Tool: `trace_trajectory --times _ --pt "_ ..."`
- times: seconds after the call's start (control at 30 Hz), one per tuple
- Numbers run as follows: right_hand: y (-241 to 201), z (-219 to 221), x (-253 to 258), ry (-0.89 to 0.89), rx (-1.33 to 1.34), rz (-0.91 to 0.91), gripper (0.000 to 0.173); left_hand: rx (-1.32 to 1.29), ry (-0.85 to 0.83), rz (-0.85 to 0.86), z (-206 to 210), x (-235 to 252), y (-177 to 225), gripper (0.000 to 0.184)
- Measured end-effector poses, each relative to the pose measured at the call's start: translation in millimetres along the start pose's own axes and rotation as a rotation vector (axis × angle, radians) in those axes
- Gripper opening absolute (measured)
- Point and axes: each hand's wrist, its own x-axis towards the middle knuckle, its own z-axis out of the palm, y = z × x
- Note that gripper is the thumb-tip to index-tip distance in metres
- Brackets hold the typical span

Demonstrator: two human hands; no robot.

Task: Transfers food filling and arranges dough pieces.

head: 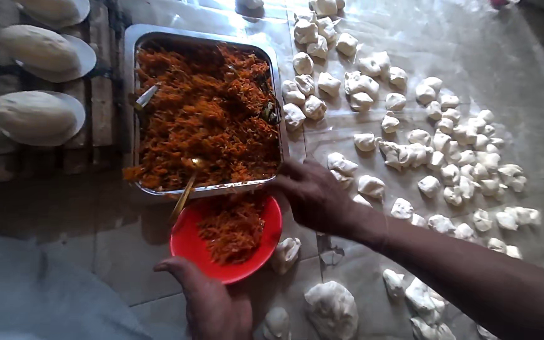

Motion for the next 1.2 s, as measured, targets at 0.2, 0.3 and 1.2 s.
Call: trace_trajectory --times 0.2,0.3,1.2 --pt "49.3 37.9 62.1 0.111 -0.177 0.177 0.021 0.02 0.004 -0.003 0.9 -0.7 -0.5 0.081" --pt "45.0 36.6 61.7 -0.045 -0.146 0.179 0.024 0.012 0.016 -0.004 1.8 -1.8 -1.6 0.082" --pt "20.1 6.9 -8.9 0.15 -0.149 0.15 0.027 -0.008 0.016 0.017 6.0 -5.5 -9.1 0.081"
